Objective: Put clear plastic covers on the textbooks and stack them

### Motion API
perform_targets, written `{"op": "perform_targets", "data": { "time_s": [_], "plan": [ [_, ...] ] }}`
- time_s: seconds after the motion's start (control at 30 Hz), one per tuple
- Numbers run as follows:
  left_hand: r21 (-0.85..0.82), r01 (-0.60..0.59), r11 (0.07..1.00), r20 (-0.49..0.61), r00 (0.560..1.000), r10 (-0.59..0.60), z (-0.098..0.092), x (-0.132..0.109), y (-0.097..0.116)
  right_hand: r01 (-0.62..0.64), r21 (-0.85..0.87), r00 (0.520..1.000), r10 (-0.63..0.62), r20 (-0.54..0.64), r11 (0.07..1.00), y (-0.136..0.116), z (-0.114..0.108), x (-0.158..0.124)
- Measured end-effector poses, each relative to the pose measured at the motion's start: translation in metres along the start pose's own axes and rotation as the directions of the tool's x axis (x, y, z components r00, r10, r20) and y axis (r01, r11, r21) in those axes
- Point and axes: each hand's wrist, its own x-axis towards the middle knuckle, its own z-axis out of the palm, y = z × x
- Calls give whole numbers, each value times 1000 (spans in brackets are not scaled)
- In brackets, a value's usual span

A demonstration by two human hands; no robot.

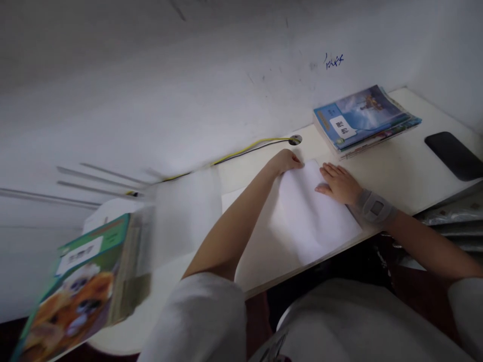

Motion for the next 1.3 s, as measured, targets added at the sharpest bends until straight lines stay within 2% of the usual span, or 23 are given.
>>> {"op": "perform_targets", "data": {
  "time_s": [0.17,0.3,0.4,0.47,0.53,0.6,0.63,0.7,0.73,0.83,0.93,1.03,1.13,1.17,1.23,1.27,1.3],
  "plan": [
    [-73,-121,990,-7,993,121,8,6,-2,-20,4,999,20,-33,1000,9,5,13],
    [-31,-182,983,-66,981,180,15,6,-5,25,100,999,-22,-37,995,3,-1,13],
    [-37,-224,974,-74,973,221,18,4,-6,69,188,996,-58,-65,980,8,-21,-4],
    [-73,-236,969,-54,971,232,18,4,-7,-3,159,982,33,-186,987,25,-39,-30],
    [-120,-223,967,-36,975,220,17,6,-9,-171,94,906,194,-377,981,56,-57,-68],
    [-157,-201,967,-16,979,201,17,8,-11,-421,35,765,375,-523,907,94,-74,-111],
    [-167,-199,966,-5,980,201,17,9,-12,-525,26,697,447,-561,851,114,-81,-131],
    [-167,-210,963,1,977,213,17,9,-13,-634,19,617,520,-591,773,150,-90,-162],
    [-163,-215,963,1,976,218,17,9,-13,-656,19,595,533,-601,754,165,-92,-171],
    [-138,-223,965,-19,975,223,18,7,-11,-652,12,612,536,-582,758,193,-93,-179],
    [-118,-232,965,-46,973,228,18,4,-9,-651,5,643,555,-527,759,202,-94,-172],
    [-103,-240,965,-52,970,236,17,4,-8,-658,37,622,570,-537,752,197,-100,-167],
    [-122,-230,965,-43,973,227,17,6,-8,-617,60,604,521,-603,785,175,-99,-156],
    [-134,-220,966,-38,975,217,16,7,-8,-587,56,627,497,-600,808,162,-95,-147],
    [-154,-181,971,-15,983,181,13,7,-8,-478,45,729,424,-538,877,128,-80,-120],
    [-162,-156,974,2,987,158,11,7,-8,-381,41,807,354,-472,924,109,-71,-102],
    [-166,-131,977,24,990,137,9,6,-8,-226,47,908,228,-351,973,90,-60,-83]
  ]
}}
